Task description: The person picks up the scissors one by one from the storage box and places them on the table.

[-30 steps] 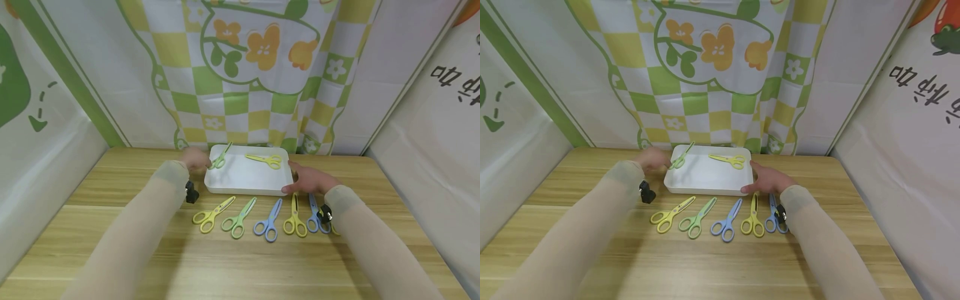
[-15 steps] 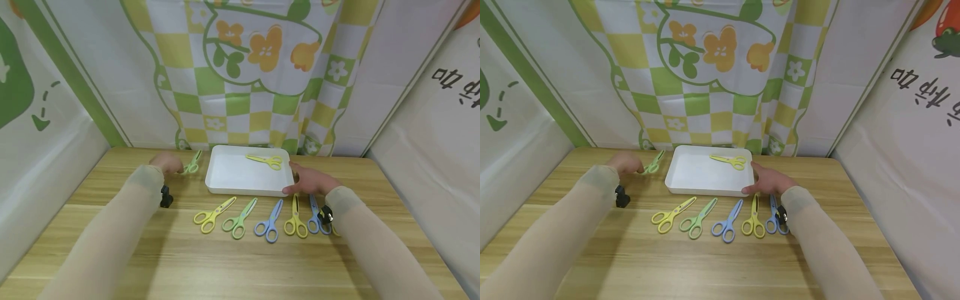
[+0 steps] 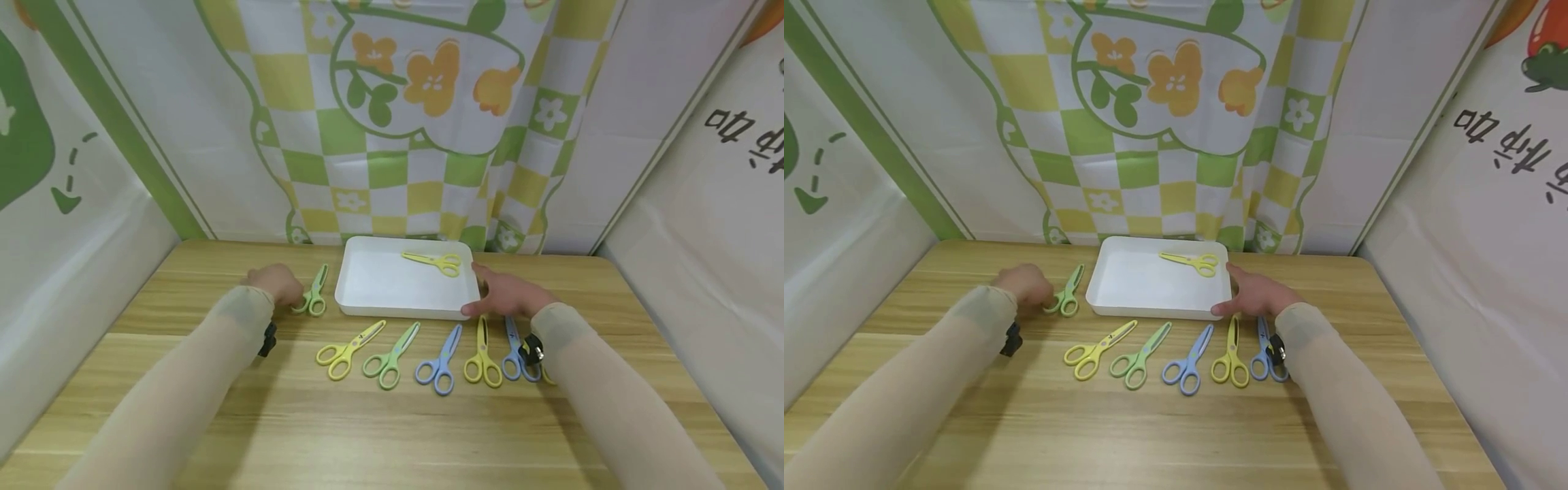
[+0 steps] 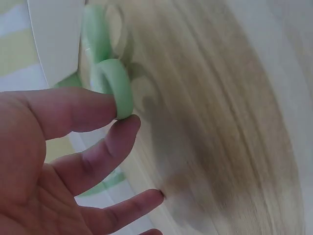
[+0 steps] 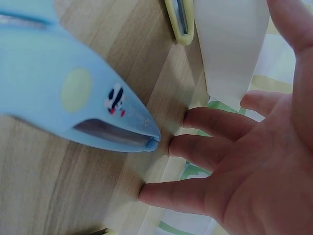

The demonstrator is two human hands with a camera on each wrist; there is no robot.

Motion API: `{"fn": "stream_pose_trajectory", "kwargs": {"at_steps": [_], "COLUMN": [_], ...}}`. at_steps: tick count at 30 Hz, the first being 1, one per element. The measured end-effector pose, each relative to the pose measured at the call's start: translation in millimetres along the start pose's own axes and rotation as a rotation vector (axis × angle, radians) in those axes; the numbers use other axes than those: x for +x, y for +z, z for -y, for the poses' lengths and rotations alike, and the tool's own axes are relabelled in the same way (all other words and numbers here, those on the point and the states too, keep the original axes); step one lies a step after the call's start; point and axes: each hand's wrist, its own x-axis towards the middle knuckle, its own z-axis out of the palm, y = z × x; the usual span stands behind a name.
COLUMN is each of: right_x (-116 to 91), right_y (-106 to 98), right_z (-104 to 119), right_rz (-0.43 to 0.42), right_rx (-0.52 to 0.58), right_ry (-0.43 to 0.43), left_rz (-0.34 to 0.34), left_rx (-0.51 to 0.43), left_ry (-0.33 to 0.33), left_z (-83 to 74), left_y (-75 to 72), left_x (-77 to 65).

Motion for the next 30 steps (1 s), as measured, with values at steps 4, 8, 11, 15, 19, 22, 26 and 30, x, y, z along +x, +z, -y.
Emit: {"fn": "stream_pose_trajectory", "kwargs": {"at_steps": [4, 8, 11, 15, 19, 22, 26, 30], "right_x": [0.2, 0.6, 1.3, 1.8, 0.9, 0.7, 0.5, -0.1], "right_y": [-0.5, -0.4, -0.5, -1.3, -1.8, -1.6, -1.2, -0.9], "right_z": [0.3, 0.3, -0.6, -1.4, 0.2, 1.3, 1.9, 2.5], "right_rz": [0.0, 0.0, -0.002, -0.003, -0.002, -0.002, -0.002, 0.0], "right_rx": [0.012, 0.013, 0.003, -0.002, 0.004, -0.004, -0.012, -0.004], "right_ry": [-0.001, -0.002, -0.002, 0.002, 0.004, -0.001, -0.003, -0.003], "left_rz": [-0.004, 0.008, 0.011, 0.011, 0.016, 0.024, 0.026, 0.027], "left_rx": [0.03, 0.075, 0.114, 0.15, 0.172, 0.18, 0.184, 0.18], "left_ry": [0.003, 0.023, 0.047, 0.07, 0.081, 0.08, 0.086, 0.099], "left_z": [-6.0, -11.5, -15.2, -19.5, -24.6, -28.4, -30.9, -30.6], "left_y": [5.1, 8.7, 11.7, 15.2, 16.9, 18.1, 19.4, 18.2], "left_x": [-3.9, -9.8, -13.7, -17.2, -21.0, -24.1, -26.9, -27.8]}}
